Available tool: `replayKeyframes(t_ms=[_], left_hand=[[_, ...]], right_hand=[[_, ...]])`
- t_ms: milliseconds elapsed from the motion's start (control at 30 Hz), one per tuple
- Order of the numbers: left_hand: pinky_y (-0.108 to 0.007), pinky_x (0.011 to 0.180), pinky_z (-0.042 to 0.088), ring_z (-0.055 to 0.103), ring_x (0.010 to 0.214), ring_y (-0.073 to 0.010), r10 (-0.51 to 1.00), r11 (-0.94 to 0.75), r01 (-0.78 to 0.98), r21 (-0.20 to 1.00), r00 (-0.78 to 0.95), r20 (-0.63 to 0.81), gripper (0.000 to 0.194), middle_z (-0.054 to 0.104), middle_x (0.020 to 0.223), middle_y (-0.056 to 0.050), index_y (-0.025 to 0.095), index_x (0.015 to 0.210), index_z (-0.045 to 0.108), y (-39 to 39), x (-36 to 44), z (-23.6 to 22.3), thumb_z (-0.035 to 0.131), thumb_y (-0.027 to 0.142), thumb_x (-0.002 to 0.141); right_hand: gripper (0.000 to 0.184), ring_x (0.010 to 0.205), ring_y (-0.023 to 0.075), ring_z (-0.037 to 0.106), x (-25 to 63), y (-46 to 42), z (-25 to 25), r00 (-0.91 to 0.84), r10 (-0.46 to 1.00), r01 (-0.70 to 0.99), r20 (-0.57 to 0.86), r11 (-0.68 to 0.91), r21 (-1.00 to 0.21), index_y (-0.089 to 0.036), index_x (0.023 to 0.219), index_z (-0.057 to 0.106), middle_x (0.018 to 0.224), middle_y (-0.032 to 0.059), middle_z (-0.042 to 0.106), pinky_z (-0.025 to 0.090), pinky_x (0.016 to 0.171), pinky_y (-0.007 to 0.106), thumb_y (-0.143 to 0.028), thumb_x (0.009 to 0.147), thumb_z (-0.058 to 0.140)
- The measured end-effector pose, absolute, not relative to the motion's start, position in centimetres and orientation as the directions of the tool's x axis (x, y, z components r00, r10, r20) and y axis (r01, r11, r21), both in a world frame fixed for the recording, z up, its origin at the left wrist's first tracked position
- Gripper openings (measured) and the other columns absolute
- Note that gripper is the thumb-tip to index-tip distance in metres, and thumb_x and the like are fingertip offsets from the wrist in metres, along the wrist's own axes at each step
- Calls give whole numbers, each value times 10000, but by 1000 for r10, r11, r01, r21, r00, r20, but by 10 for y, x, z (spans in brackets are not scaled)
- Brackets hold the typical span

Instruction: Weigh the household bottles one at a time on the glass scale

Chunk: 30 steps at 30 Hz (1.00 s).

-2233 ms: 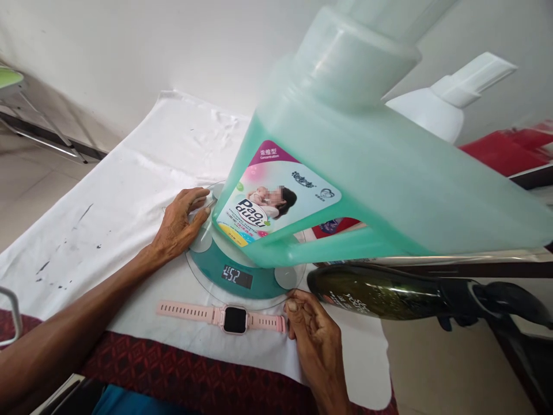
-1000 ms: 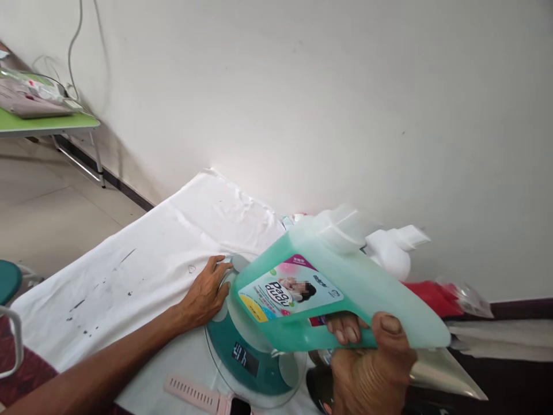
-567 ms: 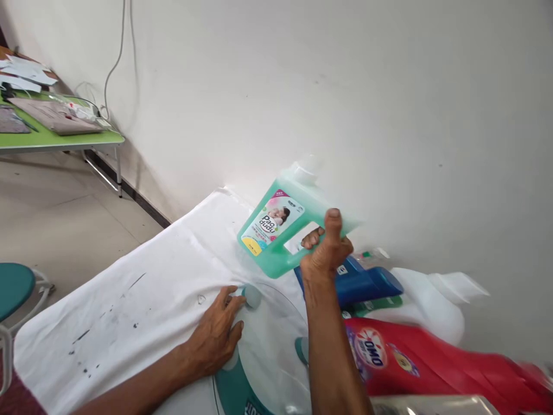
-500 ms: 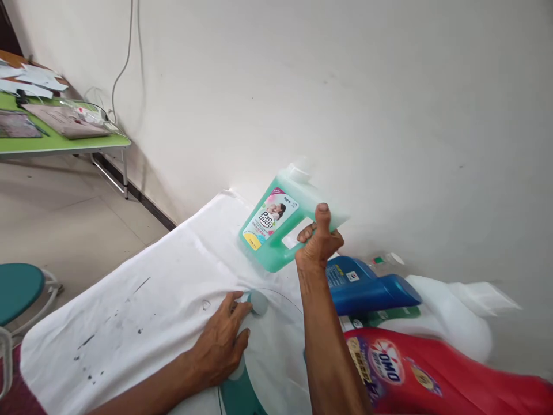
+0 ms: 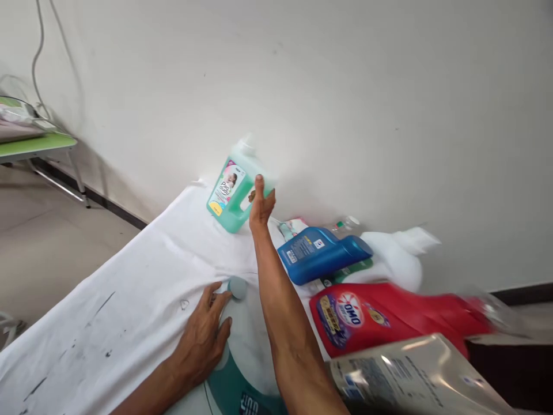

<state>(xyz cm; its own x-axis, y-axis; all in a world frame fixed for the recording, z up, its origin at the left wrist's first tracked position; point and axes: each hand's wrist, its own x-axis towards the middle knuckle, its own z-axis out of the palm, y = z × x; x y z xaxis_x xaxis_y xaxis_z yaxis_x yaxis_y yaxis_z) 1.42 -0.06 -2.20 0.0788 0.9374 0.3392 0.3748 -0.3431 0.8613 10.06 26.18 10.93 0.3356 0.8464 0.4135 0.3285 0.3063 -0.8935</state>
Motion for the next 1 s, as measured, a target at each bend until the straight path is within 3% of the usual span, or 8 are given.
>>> replayKeyframes(t_ms=[100, 267, 367, 467, 600, 700, 867, 1000], left_hand=[[-530, 1067, 578, 642, 1290, -322, 931, -362, 372, 855, 103, 349, 464, 526, 1465, -146, 287, 1454, 512, 0, 10, -12, 492, 198, 998], [-539, 1078, 563, 643, 1270, -317, 943, -331, 377, 865, 96, 318, 427, 520, 1463, -127, 296, 1430, 539, -1, 8, -10, 510, 239, 1007], [-553, 1056, 568, 664, 1214, -308, 948, -318, 377, 870, 128, 291, 399, 468, 1497, -142, 282, 1428, 521, 0, 8, -11, 488, 274, 1031], [-555, 1034, 572, 673, 1186, -303, 951, -308, 378, 873, 159, 266, 372, 462, 1489, -150, 263, 1404, 527, 0, 6, -8, 478, 290, 1037], [-538, 1008, 583, 688, 1134, -287, 952, -304, 371, 878, 158, 262, 372, 471, 1473, -152, 247, 1398, 538, -1, 4, -4, 476, 291, 1033], [-523, 1003, 587, 688, 1138, -289, 949, -314, 366, 876, 147, 278, 380, 485, 1457, -148, 248, 1397, 548, -2, 4, -4, 483, 276, 1024], [-520, 1027, 580, 651, 1224, -308, 940, -342, 377, 861, 125, 318, 410, 516, 1427, -146, 244, 1408, 546, -2, 6, -6, 506, 221, 1000], [-544, 1040, 572, 639, 1246, -323, 942, -335, 403, 852, 126, 311, 418, 498, 1458, -160, 223, 1407, 536, -3, 7, -9, 505, 192, 991]], right_hand=[[597, 1012, 237, 604, 125, 220, 106, 338, 793, 514, 508, 296, -805, -202, 1113, 497, 1122, 121, 625, 537, 930, 427, -742, 874, 580], [576, 1309, 341, 488, 179, 125, 108, 212, 493, 876, 844, 287, -388, -195, 1310, 456, 1344, 201, 523, 409, 1120, 576, -596, 934, 628], [611, 1401, 384, 419, 205, 93, 112, 214, 325, 944, 921, 174, -280, -195, 1387, 423, 1420, 230, 462, 342, 1167, 646, -547, 939, 643], [761, 1470, 405, 335, 227, 94, 113, 327, 313, 926, 892, 81, -368, -148, 1461, 348, 1497, 266, 374, 282, 1212, 666, -580, 911, 648], [861, 1482, 422, 308, 251, 121, 111, 575, 429, 785, 697, -49, -617, -97, 1472, 296, 1530, 291, 345, 248, 1236, 649, -527, 836, 687], [780, 1440, 424, 378, 265, 140, 108, 698, 464, 654, 545, -102, -750, -125, 1408, 349, 1488, 280, 409, 306, 1213, 627, -472, 804, 699], [698, 1261, 394, 567, 281, 163, 95, 802, 451, 493, 392, -130, -860, -169, 1312, 370, 1339, 237, 537, 456, 1090, 613, -506, 789, 685], [714, 1197, 383, 604, 284, 171, 82, 795, 473, 464, 380, -69, -883, -231, 1250, 388, 1244, 170, 573, 535, 980, 608, -634, 746, 693]])
